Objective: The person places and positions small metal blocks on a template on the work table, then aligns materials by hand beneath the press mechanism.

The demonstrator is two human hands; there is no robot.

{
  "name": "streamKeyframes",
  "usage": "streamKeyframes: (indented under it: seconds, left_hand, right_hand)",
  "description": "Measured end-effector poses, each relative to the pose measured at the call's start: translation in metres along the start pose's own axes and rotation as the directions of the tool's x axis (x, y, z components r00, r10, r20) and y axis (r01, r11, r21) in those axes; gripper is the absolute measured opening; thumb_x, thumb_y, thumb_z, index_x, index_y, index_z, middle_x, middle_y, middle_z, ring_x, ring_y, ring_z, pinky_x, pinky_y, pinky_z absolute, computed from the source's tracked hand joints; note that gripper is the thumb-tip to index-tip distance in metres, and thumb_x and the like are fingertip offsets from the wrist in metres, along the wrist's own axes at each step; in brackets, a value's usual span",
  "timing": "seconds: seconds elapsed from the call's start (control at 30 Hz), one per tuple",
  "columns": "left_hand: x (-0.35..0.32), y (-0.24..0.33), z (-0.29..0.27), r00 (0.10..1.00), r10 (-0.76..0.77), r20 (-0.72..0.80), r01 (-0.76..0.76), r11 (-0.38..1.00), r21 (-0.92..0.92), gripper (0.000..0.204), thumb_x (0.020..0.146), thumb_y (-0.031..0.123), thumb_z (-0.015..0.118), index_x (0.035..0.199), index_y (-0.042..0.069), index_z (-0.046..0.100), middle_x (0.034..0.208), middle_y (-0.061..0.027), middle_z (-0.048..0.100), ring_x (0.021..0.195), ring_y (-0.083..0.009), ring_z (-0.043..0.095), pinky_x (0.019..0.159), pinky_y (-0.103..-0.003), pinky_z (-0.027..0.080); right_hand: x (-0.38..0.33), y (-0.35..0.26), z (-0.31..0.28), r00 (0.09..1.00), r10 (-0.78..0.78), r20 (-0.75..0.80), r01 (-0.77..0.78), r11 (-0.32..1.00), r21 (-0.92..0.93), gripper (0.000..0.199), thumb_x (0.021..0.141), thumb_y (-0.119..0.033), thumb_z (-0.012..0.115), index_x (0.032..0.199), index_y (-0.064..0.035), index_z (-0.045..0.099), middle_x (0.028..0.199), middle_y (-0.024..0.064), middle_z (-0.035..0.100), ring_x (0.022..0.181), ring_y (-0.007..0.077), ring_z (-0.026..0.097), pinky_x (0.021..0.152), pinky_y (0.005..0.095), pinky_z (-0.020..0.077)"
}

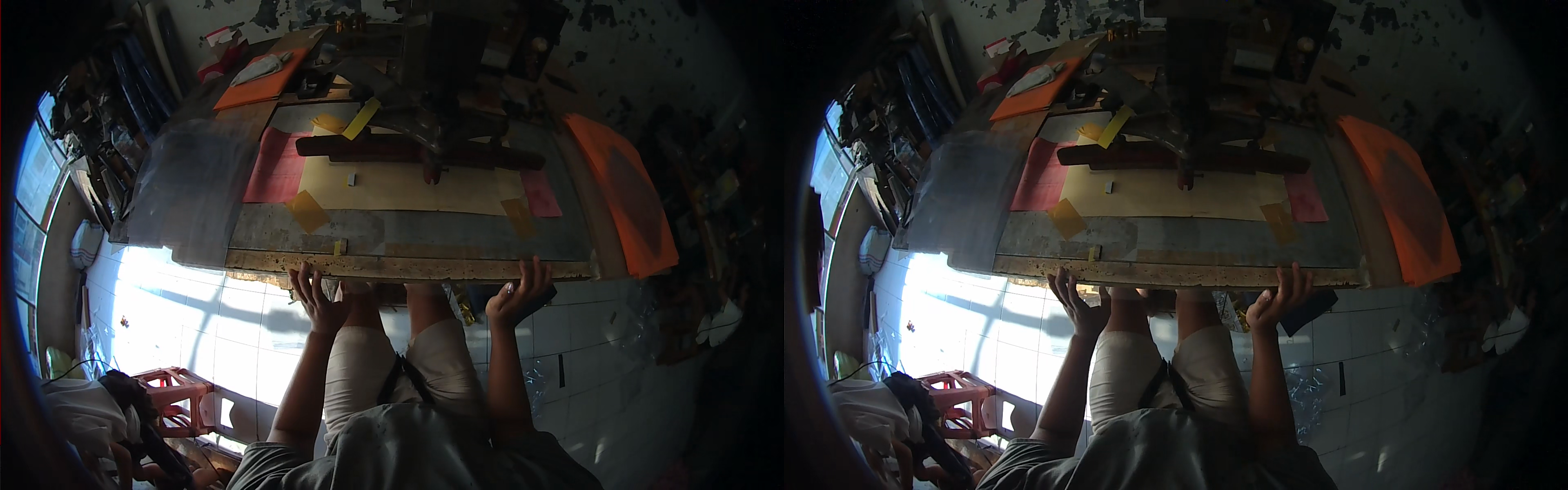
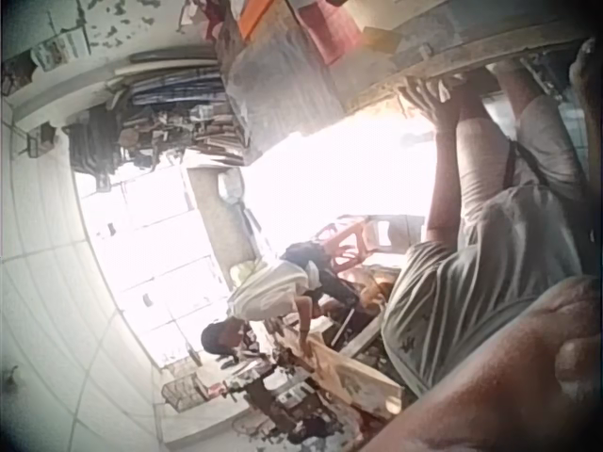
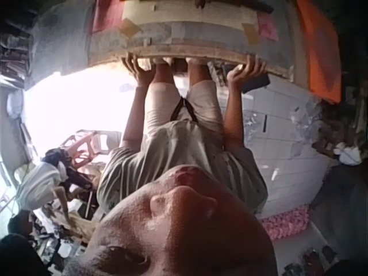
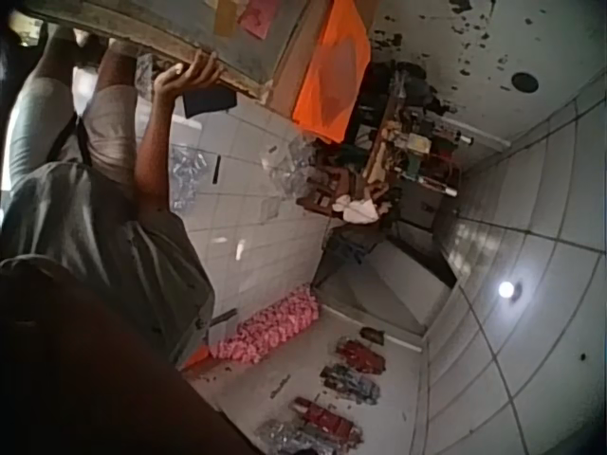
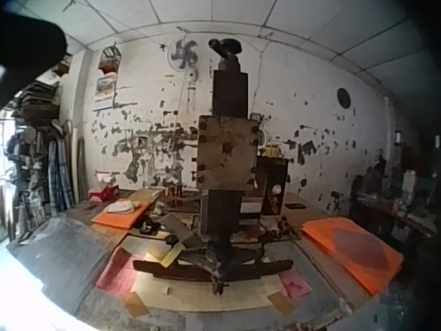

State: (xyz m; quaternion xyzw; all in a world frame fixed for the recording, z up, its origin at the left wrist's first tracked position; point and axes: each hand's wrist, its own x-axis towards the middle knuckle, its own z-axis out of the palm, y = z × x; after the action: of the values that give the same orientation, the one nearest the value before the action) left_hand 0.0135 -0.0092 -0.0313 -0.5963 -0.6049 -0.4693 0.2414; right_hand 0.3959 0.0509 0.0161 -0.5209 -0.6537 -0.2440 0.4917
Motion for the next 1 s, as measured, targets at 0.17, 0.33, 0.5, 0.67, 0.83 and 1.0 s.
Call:
streamKeyframes:
  seconds: [0.17, 0.33, 0.5, 0.67, 0.83, 1.0]
  left_hand:
    - [-0.0005, -0.0013, 0.0005, 1.000, 0.017, 0.003, -0.017, 1.000, -0.006, 0.084, 0.086, 0.018, 0.078, 0.155, 0.004, 0.033, 0.159, -0.0294, 0.037, 0.151, -0.0584, 0.030, 0.122, -0.074, 0.027]
    - [-0.0013, -0.0016, 0.0018, 1.000, 0.023, -0.010, -0.023, 1.000, 0.008, 0.086, 0.086, 0.019, 0.078, 0.157, 0.004, 0.032, 0.159, -0.0302, 0.037, 0.151, -0.0583, 0.030, 0.121, -0.075, 0.027]
    - [-0.0048, -0.0044, 0.0018, 1.000, 0.027, 0.003, -0.027, 1.000, 0.013, 0.085, 0.085, 0.018, 0.079, 0.155, 0.004, 0.032, 0.158, -0.0310, 0.036, 0.150, -0.0609, 0.028, 0.120, -0.075, 0.028]
    - [-0.0057, -0.0042, 0.0021, 1.000, 0.028, 0.006, -0.028, 0.999, 0.018, 0.086, 0.085, 0.017, 0.078, 0.155, 0.004, 0.031, 0.158, -0.0310, 0.036, 0.150, -0.0621, 0.028, 0.120, -0.075, 0.028]
    - [-0.0052, -0.0033, 0.0049, 1.000, 0.028, -0.010, -0.028, 0.999, 0.019, 0.086, 0.085, 0.017, 0.078, 0.156, 0.006, 0.030, 0.158, -0.0307, 0.036, 0.150, -0.0608, 0.029, 0.120, -0.075, 0.028]
    - [-0.0016, -0.0021, 0.0067, 0.999, 0.035, -0.016, -0.035, 0.999, -0.001, 0.088, 0.085, 0.019, 0.077, 0.158, 0.008, 0.029, 0.158, -0.0302, 0.037, 0.150, -0.0574, 0.032, 0.120, -0.075, 0.028]
  right_hand:
    - [0.0003, -0.0015, -0.0008, 1.000, -0.001, 0.003, 0.001, 1.000, -0.007, 0.054, 0.115, -0.038, 0.024, 0.149, -0.0035, 0.048, 0.161, 0.0218, 0.042, 0.153, 0.0485, 0.030, 0.124, 0.0654, 0.0243]
    - [0.0009, -0.0032, -0.0015, 1.000, 0.028, 0.009, -0.028, 1.000, 0.013, 0.055, 0.115, -0.040, 0.023, 0.149, -0.0037, 0.049, 0.160, 0.0207, 0.042, 0.154, 0.0477, 0.029, 0.123, 0.0652, 0.0240]
    - [-0.0012, -0.0011, -0.0016, 1.000, 0.020, -0.007, -0.020, 1.000, 0.001, 0.056, 0.115, -0.042, 0.024, 0.148, -0.0056, 0.050, 0.159, 0.0196, 0.044, 0.153, 0.0465, 0.032, 0.121, 0.0643, 0.0252]
    - [-0.0008, -0.0024, -0.0005, 1.000, 0.021, -0.024, -0.021, 1.000, -0.016, 0.056, 0.115, -0.045, 0.025, 0.148, -0.0072, 0.051, 0.158, 0.0185, 0.047, 0.152, 0.0454, 0.035, 0.119, 0.0627, 0.0273]
    - [0.0005, -0.0010, 0.0021, 0.999, 0.013, -0.045, -0.013, 1.000, 0.001, 0.056, 0.114, -0.044, 0.025, 0.147, -0.0068, 0.052, 0.158, 0.0182, 0.048, 0.151, 0.0465, 0.035, 0.119, 0.0634, 0.0279]
    - [0.0030, -0.0023, -0.0022, 1.000, -0.003, -0.018, 0.003, 1.000, -0.008, 0.052, 0.116, -0.037, 0.024, 0.148, -0.0053, 0.050, 0.159, 0.0219, 0.044, 0.151, 0.0497, 0.032, 0.122, 0.0664, 0.0268]
